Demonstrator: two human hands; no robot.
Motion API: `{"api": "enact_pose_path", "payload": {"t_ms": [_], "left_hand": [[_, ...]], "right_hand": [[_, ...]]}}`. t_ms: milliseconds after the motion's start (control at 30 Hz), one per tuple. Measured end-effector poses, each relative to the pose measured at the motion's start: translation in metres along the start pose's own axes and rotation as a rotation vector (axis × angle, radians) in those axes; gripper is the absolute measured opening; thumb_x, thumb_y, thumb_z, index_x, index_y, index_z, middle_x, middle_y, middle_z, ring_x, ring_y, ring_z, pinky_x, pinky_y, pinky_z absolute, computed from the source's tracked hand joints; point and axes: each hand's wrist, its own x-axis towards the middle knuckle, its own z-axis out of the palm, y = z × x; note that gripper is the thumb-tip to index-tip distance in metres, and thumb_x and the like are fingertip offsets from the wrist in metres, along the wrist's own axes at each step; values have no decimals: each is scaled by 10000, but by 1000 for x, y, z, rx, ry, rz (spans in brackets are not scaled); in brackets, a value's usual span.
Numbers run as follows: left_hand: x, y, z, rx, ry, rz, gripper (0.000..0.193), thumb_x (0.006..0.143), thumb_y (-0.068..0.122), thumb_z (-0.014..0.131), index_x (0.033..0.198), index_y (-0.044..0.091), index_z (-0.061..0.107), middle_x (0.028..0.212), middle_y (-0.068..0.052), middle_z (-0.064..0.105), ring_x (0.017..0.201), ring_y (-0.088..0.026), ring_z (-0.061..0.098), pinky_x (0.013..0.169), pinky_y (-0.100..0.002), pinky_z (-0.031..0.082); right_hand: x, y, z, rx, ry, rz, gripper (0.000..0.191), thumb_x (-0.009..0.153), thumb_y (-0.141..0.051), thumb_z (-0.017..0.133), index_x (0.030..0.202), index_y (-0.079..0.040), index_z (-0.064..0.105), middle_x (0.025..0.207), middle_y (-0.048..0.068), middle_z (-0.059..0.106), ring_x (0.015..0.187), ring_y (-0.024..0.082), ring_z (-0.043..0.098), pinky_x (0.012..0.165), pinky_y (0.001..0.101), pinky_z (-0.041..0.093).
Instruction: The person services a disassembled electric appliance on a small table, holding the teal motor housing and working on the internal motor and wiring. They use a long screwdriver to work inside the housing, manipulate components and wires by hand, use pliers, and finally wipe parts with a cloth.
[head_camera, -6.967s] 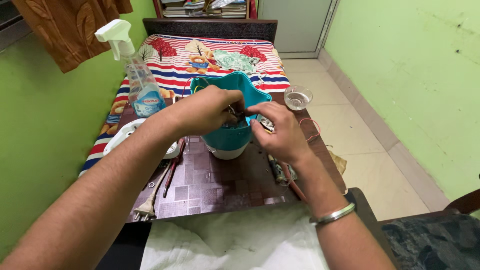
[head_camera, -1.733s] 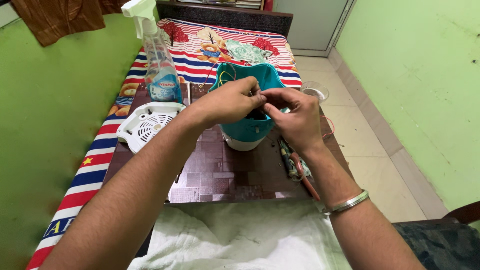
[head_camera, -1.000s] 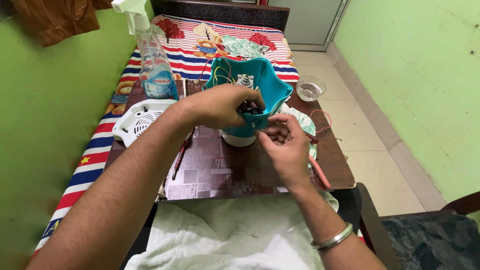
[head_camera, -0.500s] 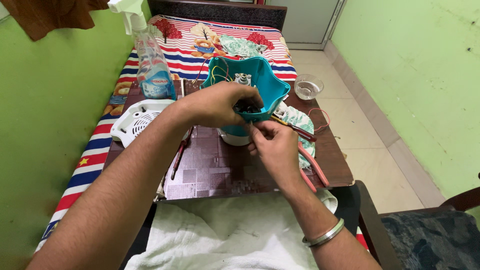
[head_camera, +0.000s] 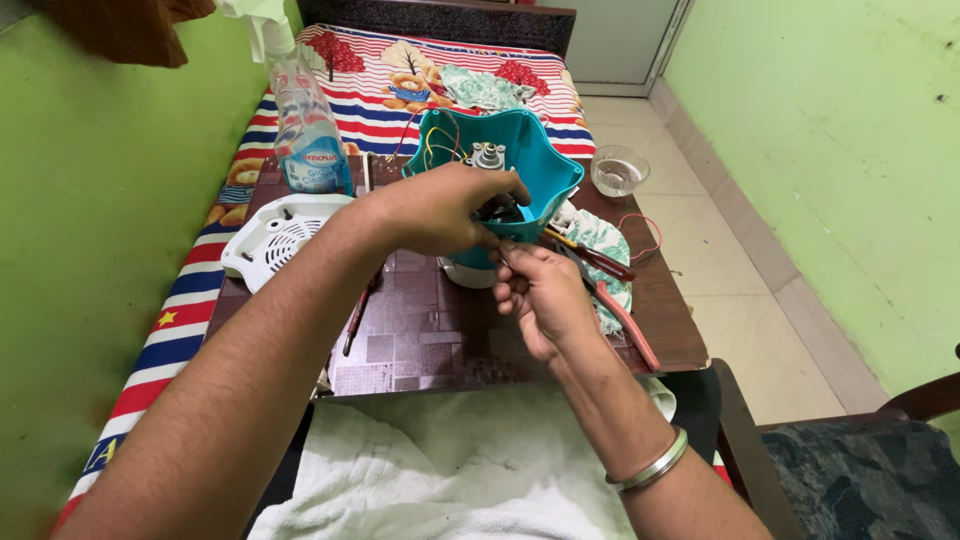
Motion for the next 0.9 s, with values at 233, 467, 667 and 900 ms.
{"api": "enact_pose_path", "payload": {"t_ms": [233, 467, 667, 900], "left_hand": [[2, 1, -4, 65, -25, -24, 583, 745, 82, 825, 1291, 137, 629, 1190, -116, 724, 1115, -272, 697, 919, -403, 545], [0, -3, 0, 29, 6, 34, 547, 744, 36, 795, 1268, 113, 662, 1181, -118, 736, 1116, -274, 708, 917, -391, 549], [2, -4, 2, 57, 2, 132, 587, 718, -93, 682, 1279, 77, 652, 1211, -128, 712, 1160, -307, 675, 953, -403, 530], [7, -1, 7, 128, -6, 143, 692, 655, -118, 684, 1314, 81, 615, 1242, -146, 668, 1187, -358, 600, 978, -432, 481]], "right_hand": [[-7, 6, 7, -71, 39, -131, 235, 964, -227, 717, 985, 7, 721, 737, 37, 650, 576, 109, 604, 495, 242, 479], [-19, -6, 12, -240, 73, -244, 236, 929, -188, 741, 1014, 33, 753, 803, 62, 711, 634, 101, 645, 555, 240, 539], [-17, -13, 20, -350, 111, -291, 235, 933, -194, 760, 943, 40, 749, 762, 59, 695, 588, 98, 628, 519, 246, 520], [-14, -13, 20, -493, 149, -352, 220, 931, -174, 739, 909, 44, 730, 743, 59, 711, 570, 108, 661, 500, 252, 542]]}}
